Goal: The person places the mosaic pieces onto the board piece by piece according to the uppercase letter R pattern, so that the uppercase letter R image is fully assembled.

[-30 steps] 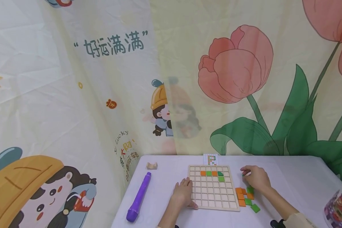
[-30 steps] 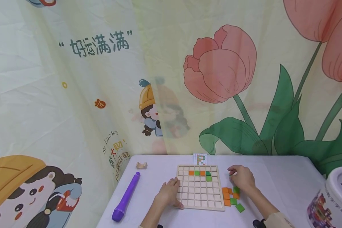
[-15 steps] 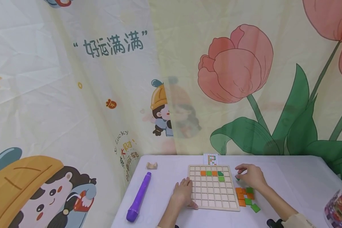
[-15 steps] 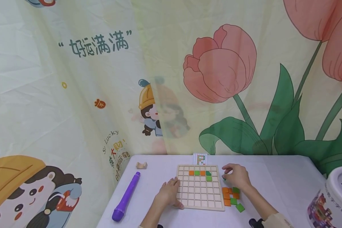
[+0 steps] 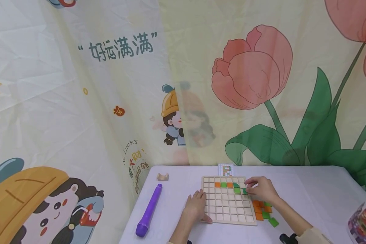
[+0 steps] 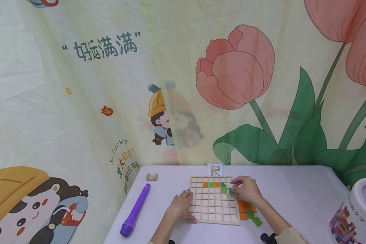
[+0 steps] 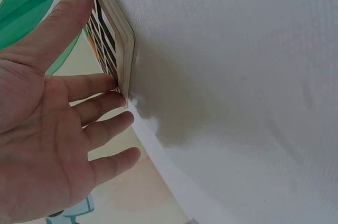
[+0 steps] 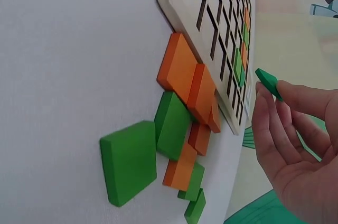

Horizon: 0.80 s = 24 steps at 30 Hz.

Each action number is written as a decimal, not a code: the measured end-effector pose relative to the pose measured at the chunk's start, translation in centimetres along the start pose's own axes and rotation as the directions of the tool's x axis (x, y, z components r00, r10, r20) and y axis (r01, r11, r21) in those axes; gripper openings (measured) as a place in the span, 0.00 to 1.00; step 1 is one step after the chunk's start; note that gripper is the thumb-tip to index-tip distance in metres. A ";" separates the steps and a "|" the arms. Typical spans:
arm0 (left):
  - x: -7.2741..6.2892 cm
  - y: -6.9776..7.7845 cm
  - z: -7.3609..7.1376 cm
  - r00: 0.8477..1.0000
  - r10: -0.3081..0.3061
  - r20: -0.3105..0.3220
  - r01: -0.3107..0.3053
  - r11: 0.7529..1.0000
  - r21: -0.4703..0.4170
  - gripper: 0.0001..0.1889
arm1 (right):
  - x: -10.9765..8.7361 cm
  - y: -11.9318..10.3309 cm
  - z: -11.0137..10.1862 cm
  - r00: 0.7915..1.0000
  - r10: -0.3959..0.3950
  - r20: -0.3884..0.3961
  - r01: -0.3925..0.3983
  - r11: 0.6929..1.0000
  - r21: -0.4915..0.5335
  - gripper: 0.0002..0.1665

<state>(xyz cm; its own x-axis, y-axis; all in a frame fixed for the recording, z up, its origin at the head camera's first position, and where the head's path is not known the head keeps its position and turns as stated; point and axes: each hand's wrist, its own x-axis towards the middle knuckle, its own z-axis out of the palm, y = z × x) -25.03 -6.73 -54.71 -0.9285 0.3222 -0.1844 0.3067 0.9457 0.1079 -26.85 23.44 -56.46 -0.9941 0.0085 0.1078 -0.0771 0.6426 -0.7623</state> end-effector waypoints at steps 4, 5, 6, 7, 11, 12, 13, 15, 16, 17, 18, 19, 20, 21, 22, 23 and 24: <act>0.1 0.0 0.0 1.000 0.002 0.001 -0.002 1.000 -0.007 0.62 | 0.1 -0.1 0.6 1.000 0.015 0.021 -0.015 0.999 0.032 0.12; 0.1 0.0 0.1 1.000 0.002 0.000 -0.002 1.000 -0.006 0.63 | 0.1 -0.1 0.7 0.999 0.019 0.028 -0.020 0.999 0.040 0.11; 0.1 0.0 0.1 1.000 0.000 0.001 0.000 1.000 -0.006 0.63 | 0.1 -0.2 0.9 0.999 0.022 0.034 -0.024 0.999 0.045 0.11; 0.1 0.0 0.1 1.000 0.000 0.001 0.000 1.000 -0.005 0.63 | 0.1 -0.2 1.1 0.999 0.025 0.040 -0.027 0.999 0.046 0.10; 0.2 -0.2 0.2 1.000 0.003 -0.007 -0.003 1.000 0.009 0.63 | 0.3 -0.4 1.9 0.998 0.041 0.057 -0.044 0.997 0.064 0.10; 0.2 -0.2 0.2 1.000 0.003 -0.006 -0.002 1.000 0.012 0.63 | 0.3 -0.4 2.1 0.997 0.040 0.061 -0.044 0.997 0.064 0.10; 0.1 -0.2 0.2 1.000 0.004 -0.009 -0.004 1.000 0.015 0.63 | 0.3 -0.5 2.3 0.997 0.041 0.066 -0.045 0.997 0.062 0.10; 0.1 -0.3 0.2 1.000 0.003 -0.010 -0.003 1.000 0.015 0.63 | 0.5 -0.5 2.7 0.997 0.043 0.072 -0.047 0.997 0.066 0.10; 0.1 -0.3 0.2 1.000 0.002 -0.008 -0.002 1.000 0.015 0.63 | 0.5 -0.5 2.9 0.996 0.045 0.072 -0.050 0.997 0.066 0.10; 0.1 -0.2 0.2 1.000 0.003 -0.008 -0.003 1.000 0.013 0.63 | 0.5 -0.4 3.0 0.997 0.042 0.071 -0.047 0.997 0.064 0.10; 0.0 -0.2 0.0 1.000 0.004 -0.007 -0.004 1.000 0.013 0.62 | 0.5 -0.4 3.1 0.997 0.042 0.066 -0.046 0.997 0.055 0.09; -0.1 -0.1 -0.1 1.000 0.006 -0.006 -0.006 1.000 0.014 0.62 | 0.5 -0.4 3.2 0.997 0.044 0.060 -0.047 0.998 0.050 0.09; -0.1 -0.1 -0.2 1.000 0.007 -0.005 -0.007 1.000 0.012 0.62 | 0.6 -0.4 3.3 0.997 0.047 0.054 -0.049 0.998 0.046 0.08; -0.2 0.0 -0.3 1.000 0.008 -0.004 -0.007 1.000 0.010 0.62 | 0.5 -0.4 3.4 0.998 0.046 0.047 -0.047 0.998 0.036 0.08; -0.2 0.1 -0.4 1.000 0.009 -0.004 -0.009 1.000 0.010 0.62 | 0.5 -0.4 3.4 0.998 0.040 0.041 -0.041 0.999 0.024 0.08; -0.3 0.1 -0.4 1.000 0.008 -0.006 -0.008 1.000 0.012 0.62 | 0.5 -0.4 3.4 0.999 0.032 0.036 -0.032 0.999 0.010 0.08; -0.4 0.2 -0.5 1.000 0.006 -0.007 -0.006 1.000 0.017 0.62 | 0.4 -0.4 3.5 0.999 0.032 0.031 -0.031 1.000 -0.003 0.08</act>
<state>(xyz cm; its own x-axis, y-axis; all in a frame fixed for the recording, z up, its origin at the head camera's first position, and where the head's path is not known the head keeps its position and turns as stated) -24.76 -6.71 -54.14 -0.9282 0.3275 -0.1765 0.3156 0.9444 0.0924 -27.52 20.50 -58.31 -0.9979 0.0051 0.0639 -0.0456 0.6443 -0.7635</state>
